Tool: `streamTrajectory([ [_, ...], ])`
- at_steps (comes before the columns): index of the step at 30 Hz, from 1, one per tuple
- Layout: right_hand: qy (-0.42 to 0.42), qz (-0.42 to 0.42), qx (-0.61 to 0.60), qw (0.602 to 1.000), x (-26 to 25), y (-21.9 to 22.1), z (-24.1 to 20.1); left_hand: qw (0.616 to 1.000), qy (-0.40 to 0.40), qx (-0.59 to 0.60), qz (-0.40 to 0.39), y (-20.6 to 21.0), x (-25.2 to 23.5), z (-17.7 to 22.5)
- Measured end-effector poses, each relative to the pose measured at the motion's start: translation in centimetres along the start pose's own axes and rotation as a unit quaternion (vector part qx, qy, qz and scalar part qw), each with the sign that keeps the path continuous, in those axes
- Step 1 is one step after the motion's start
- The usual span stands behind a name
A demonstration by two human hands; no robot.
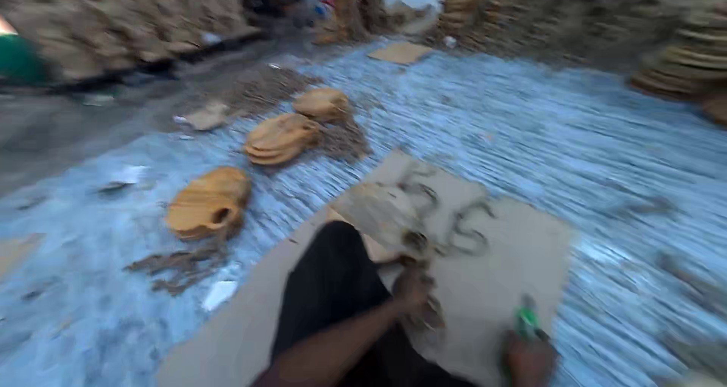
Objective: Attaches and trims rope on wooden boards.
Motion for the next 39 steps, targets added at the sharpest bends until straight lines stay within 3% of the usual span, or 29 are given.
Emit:
streamTrajectory([
  [1,0.007,0.014,0.024,1.000,0.1,-0.5,-0.7,0.999,0.016,-0.028,-0.037,0.9,0.3,-0.2],
  [3,-0.017,0.014,0.005,1.000,0.6,-1.9,-2.5,0.987,0.123,-0.065,-0.083,2.9,1.4,-0.6],
  [6,-0.070,-0.145,-0.156,0.975,2.3,-1.9,-4.9,0.938,0.325,-0.069,-0.100,5.7,4.6,0.1],
  [8,-0.080,-0.270,-0.292,0.914,2.7,1.8,-4.3,0.899,0.424,-0.053,-0.099,7.6,6.6,0.7],
  [9,-0.111,-0.259,-0.338,0.898,2.6,5.5,-2.8,0.883,0.456,-0.051,-0.099,8.5,7.1,0.7],
  [10,-0.175,-0.194,-0.367,0.893,2.7,9.0,-1.2,0.876,0.469,-0.054,-0.104,9.1,7.1,0.6],
  [11,-0.242,-0.144,-0.361,0.889,2.6,11.4,0.6,0.876,0.466,-0.058,-0.111,9.4,6.9,0.5],
  [12,-0.249,-0.167,-0.298,0.906,3.4,10.2,1.1,0.882,0.451,-0.068,-0.117,9.3,6.5,0.2],
  [13,-0.199,-0.236,-0.212,0.927,4.9,6.3,-0.2,0.894,0.422,-0.075,-0.125,9.0,5.9,0.0],
  [15,-0.094,-0.351,-0.105,0.926,7.7,-0.5,-4.7,0.927,0.346,-0.061,-0.127,7.9,4.5,-0.4],
  [19,-0.193,-0.408,0.036,0.892,7.7,0.0,-7.2,0.970,0.215,-0.005,-0.109,5.6,2.1,-0.8],
  [22,-0.150,-0.414,0.043,0.897,5.5,0.9,-6.7,0.986,0.136,-0.084,-0.038,3.1,0.0,0.8],
  [25,-0.089,-0.350,0.031,0.932,3.2,-0.6,-5.2,0.950,0.081,-0.299,0.047,0.2,-3.6,2.4],
  [29,-0.067,-0.300,0.012,0.951,1.6,-1.5,-3.4,0.882,0.059,-0.467,0.024,-1.3,-7.5,1.9],
  [34,-0.076,-0.282,0.002,0.956,1.8,-0.6,-3.6,0.835,0.040,-0.547,-0.043,-1.5,-7.6,3.1],
  [39,-0.179,-0.381,0.029,0.907,3.7,1.6,-5.6,0.795,-0.010,-0.594,-0.118,-2.5,-6.5,3.7],
])
Point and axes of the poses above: each hand's wrist, its own x-axis away from the middle knuckle, its own y-axis out of the palm, z = x × y, the point moved 2 cm from there along -x, towards the middle knuckle, and after that the axes turned 7 degrees about x, right-handed, at the moved point
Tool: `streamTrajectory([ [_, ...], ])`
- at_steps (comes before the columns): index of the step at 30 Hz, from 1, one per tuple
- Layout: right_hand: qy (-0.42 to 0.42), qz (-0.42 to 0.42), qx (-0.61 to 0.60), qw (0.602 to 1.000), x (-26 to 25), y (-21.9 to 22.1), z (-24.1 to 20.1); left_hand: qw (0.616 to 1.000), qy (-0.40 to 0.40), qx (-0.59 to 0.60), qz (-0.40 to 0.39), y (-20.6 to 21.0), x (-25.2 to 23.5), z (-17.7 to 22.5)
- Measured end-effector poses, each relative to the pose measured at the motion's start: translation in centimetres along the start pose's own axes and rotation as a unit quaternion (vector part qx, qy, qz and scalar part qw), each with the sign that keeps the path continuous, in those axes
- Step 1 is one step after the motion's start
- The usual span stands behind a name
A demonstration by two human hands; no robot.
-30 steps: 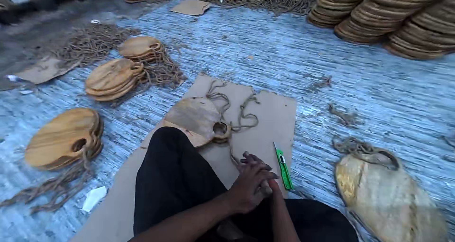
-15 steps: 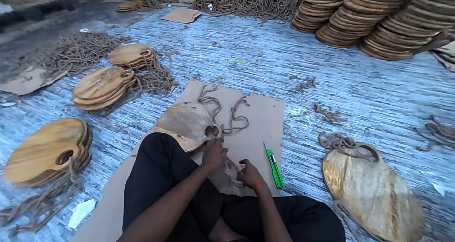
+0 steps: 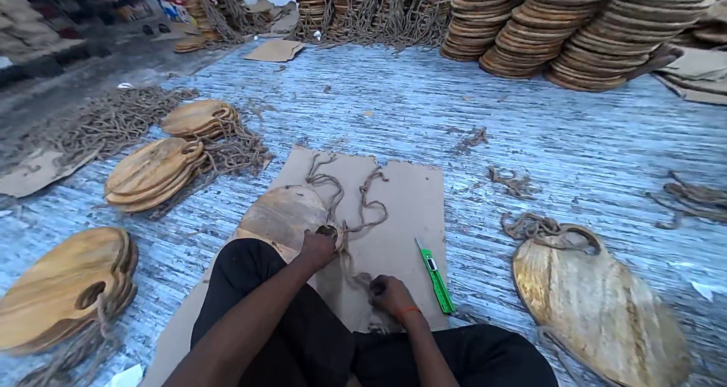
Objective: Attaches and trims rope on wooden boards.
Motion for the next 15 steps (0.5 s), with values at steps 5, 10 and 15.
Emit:
streamTrajectory([
  [5,-0.121,-0.127,0.025,0.984,-0.2,4.2,-3.6,0.989,-0.028,-0.094,-0.112,0.2,2.1,-0.8],
  [10,-0.149,-0.141,0.014,0.979,-0.2,4.3,-4.3,0.975,-0.046,-0.096,-0.193,-0.2,2.6,-2.1],
  [15,-0.070,-0.009,-0.071,0.995,-1.5,0.4,-2.3,0.987,-0.046,0.141,0.062,-6.9,-1.2,-5.2],
])
Point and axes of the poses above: each hand's wrist, its own x-axis away from the middle knuckle, its own y-axis out of the palm, z = x × y, the point moved 2 cm from there along -x, towards the middle knuckle, and after that the axes turned 7 degrees about x, right-handed, at the moved point
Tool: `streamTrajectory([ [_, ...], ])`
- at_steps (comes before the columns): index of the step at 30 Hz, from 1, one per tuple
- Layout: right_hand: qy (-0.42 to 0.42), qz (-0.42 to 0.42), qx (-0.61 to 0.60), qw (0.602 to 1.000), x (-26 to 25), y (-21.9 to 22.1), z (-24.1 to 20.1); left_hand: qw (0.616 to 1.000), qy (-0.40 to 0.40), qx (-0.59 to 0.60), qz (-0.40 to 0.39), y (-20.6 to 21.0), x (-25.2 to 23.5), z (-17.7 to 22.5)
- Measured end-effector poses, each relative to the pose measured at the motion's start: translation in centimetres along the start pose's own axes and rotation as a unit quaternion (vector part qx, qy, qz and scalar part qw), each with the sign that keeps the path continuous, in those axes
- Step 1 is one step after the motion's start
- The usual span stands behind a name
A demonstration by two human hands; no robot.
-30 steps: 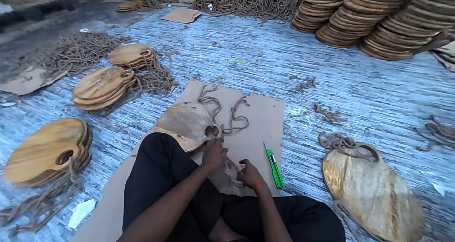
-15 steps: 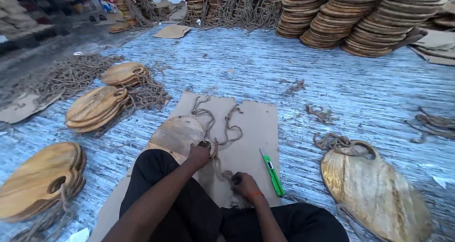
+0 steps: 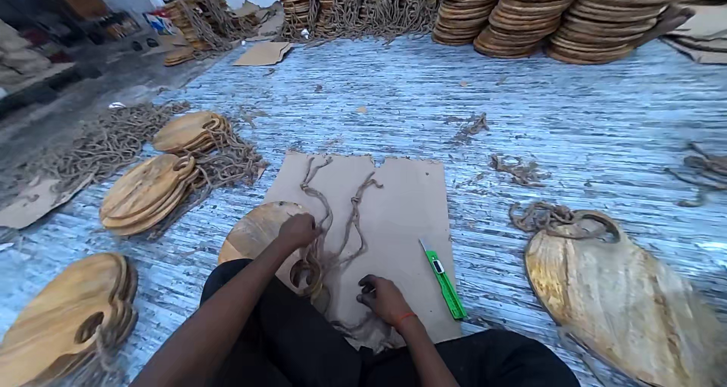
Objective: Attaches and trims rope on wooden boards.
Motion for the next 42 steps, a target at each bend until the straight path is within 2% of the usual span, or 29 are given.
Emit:
streamTrajectory([
  [2,0.025,0.043,-0.027,0.998,-0.4,-1.1,0.8,0.990,0.006,0.090,0.105,-1.4,-3.8,-0.3],
  [4,0.058,0.077,-0.038,0.995,0.1,-2.1,1.7,0.972,-0.010,0.172,0.156,-1.6,-7.6,-0.7],
  [7,0.106,0.179,-0.040,0.977,2.5,-4.9,3.6,0.954,-0.046,0.235,0.181,-1.5,-11.8,-0.3],
  [11,0.196,0.339,-0.033,0.919,5.8,-9.1,6.5,0.932,-0.078,0.294,0.197,-1.3,-14.8,-0.4],
  [13,0.253,0.356,-0.039,0.899,6.2,-10.1,7.5,0.948,-0.086,0.247,0.183,-0.9,-16.6,-1.2],
  [17,0.328,0.274,-0.007,0.904,4.2,-9.6,7.6,0.959,-0.066,0.169,0.217,-0.8,-18.4,-2.9],
  [20,0.353,0.259,0.023,0.899,2.6,-8.9,7.5,0.928,0.032,0.236,0.288,0.0,-16.7,-1.6],
  [22,0.353,0.250,0.032,0.901,2.4,-8.7,7.4,0.905,0.106,0.299,0.282,0.3,-14.0,1.7],
  [25,0.284,0.251,-0.015,0.925,2.4,-7.9,7.2,0.885,0.188,0.388,0.177,1.4,-9.2,7.7],
  [27,0.213,0.260,-0.113,0.935,2.8,-7.0,6.5,0.877,0.235,0.408,0.092,2.8,-5.0,11.0],
  [29,0.175,0.232,-0.238,0.927,3.5,-5.4,5.0,0.876,0.270,0.397,0.042,4.5,-1.1,12.5],
  [31,0.164,0.177,-0.368,0.898,4.4,-3.9,3.0,0.874,0.291,0.388,0.029,6.3,0.8,12.5],
  [33,0.153,0.141,-0.450,0.869,5.3,-2.8,1.5,0.877,0.288,0.385,0.024,7.5,2.7,11.5],
  [35,0.131,0.155,-0.486,0.850,6.0,-2.2,0.4,0.871,0.278,0.404,0.036,8.5,4.6,10.0],
  [38,0.077,0.151,-0.493,0.853,6.9,-1.9,-0.7,0.840,0.256,0.476,0.046,10.3,6.6,7.4],
  [42,0.048,0.134,-0.491,0.859,7.3,-0.3,-1.4,0.774,0.191,0.603,0.011,12.1,7.9,6.2],
])
Point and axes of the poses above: each hand's wrist, its own x-axis away from the middle knuckle, its own y-axis out of the palm, z = x × y, the point moved 2 cm from there along -x, towards the middle knuckle, and after that the axes turned 7 degrees about x, right-handed, at the moved point
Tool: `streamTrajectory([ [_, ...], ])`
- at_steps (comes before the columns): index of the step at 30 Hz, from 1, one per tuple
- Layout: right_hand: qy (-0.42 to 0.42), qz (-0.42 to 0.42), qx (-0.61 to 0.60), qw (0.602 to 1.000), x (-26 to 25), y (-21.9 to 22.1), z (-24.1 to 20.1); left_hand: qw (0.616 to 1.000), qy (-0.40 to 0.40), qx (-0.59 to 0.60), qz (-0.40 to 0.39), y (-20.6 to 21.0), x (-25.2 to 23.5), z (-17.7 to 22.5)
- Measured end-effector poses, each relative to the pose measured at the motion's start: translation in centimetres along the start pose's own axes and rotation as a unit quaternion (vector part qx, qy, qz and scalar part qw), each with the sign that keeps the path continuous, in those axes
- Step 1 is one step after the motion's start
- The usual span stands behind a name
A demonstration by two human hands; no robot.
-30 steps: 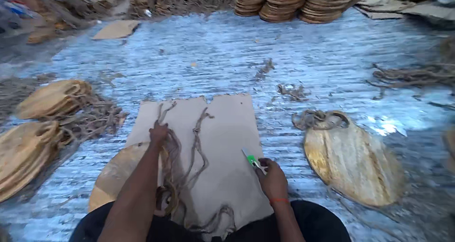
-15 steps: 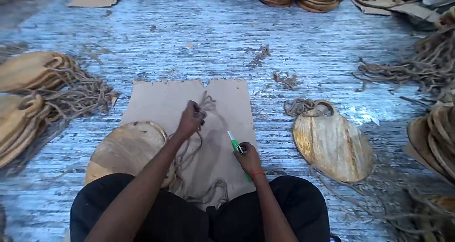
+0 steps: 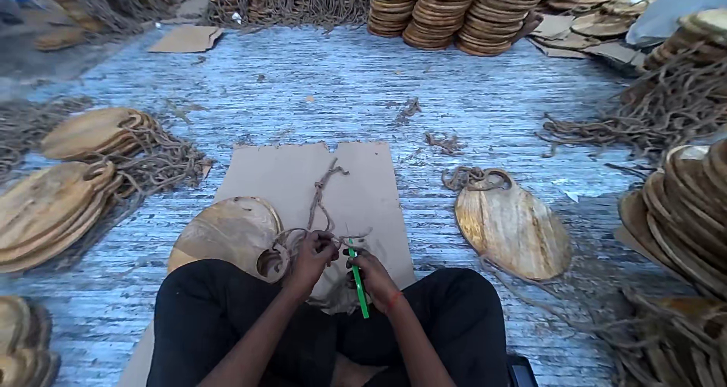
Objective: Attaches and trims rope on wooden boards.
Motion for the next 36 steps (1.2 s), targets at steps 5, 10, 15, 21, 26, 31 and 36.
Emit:
streamTrajectory([
  [5,0.002,-0.015,0.006,1.000,0.0,0.8,0.4,0.999,0.034,0.015,0.008,0.8,0.1,-0.3],
  [10,-0.021,-0.019,-0.003,1.000,-0.5,0.5,0.7,0.999,0.026,0.046,0.011,1.2,0.8,-0.7],
  [15,0.000,-0.026,0.018,0.999,-0.4,0.6,0.6,0.997,0.038,0.058,0.014,1.2,0.7,-1.1],
  [21,0.010,-0.026,0.049,0.998,-0.4,0.0,0.7,0.998,0.058,0.025,0.006,0.8,0.6,-0.8],
  [26,-0.007,-0.014,0.057,0.998,-0.7,-0.3,0.8,0.998,0.059,0.012,-0.022,0.9,0.7,-0.7],
  [31,-0.053,-0.007,0.050,0.997,-0.7,-0.4,0.7,0.996,0.068,0.042,-0.049,1.4,1.0,-0.4],
  [36,-0.115,-0.031,0.048,0.992,-0.9,-0.2,0.8,0.993,0.096,0.066,-0.038,1.4,1.2,-0.1],
])
Point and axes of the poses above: each hand's wrist, its own x-axis away from the middle knuckle, its own y-axis out of the palm, z = x × y, the point moved 2 cm from there along -x, towards the middle knuckle, and after that the axes turned 7 degrees about x, right-handed, at the moved point
